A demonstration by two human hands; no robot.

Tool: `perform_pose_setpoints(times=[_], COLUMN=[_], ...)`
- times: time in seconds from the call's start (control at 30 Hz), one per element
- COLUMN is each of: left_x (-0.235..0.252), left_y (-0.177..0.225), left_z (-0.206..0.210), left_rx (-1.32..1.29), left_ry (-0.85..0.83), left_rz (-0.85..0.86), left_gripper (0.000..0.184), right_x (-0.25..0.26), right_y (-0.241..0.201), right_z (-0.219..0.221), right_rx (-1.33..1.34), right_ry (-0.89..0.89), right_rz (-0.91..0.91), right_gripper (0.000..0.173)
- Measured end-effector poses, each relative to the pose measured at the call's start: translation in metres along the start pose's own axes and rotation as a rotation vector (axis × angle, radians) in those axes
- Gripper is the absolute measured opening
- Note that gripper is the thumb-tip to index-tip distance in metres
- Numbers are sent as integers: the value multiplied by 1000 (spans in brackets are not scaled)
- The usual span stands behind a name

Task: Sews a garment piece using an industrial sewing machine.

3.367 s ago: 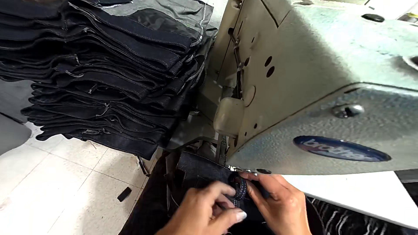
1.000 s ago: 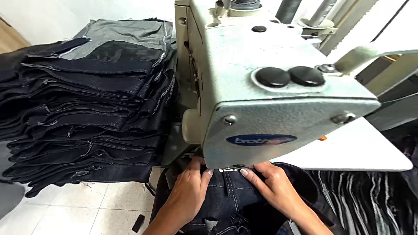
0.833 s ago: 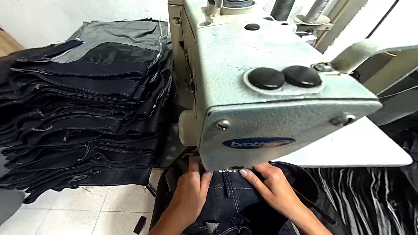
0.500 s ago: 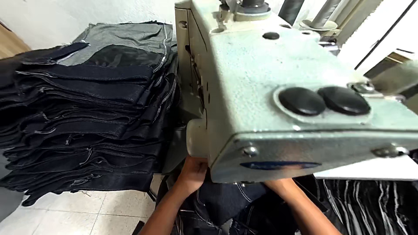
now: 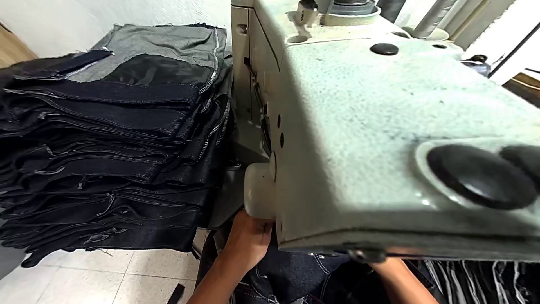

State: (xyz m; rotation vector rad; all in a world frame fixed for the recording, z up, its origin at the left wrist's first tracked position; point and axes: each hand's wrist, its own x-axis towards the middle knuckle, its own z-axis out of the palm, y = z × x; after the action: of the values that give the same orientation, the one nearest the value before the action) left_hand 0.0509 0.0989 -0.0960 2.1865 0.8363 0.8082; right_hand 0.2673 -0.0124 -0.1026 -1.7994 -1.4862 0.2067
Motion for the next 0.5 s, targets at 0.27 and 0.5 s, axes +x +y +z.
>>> perform_pose_setpoints(times=[0.27, 0.5], left_x=[6, 9], left_y=[-4, 9], left_z=[-10, -24], left_rx=[-128, -174], left_ry=[-100, -269], left_rz=[72, -125], left_gripper=[20, 27], right_x=[-16, -13], right_y=[-6, -4], right_z=[-1, -12], right_rx=[-238, -261], right_ry=[51, -36], right_rz=[-124, -201], right_gripper=[26, 23])
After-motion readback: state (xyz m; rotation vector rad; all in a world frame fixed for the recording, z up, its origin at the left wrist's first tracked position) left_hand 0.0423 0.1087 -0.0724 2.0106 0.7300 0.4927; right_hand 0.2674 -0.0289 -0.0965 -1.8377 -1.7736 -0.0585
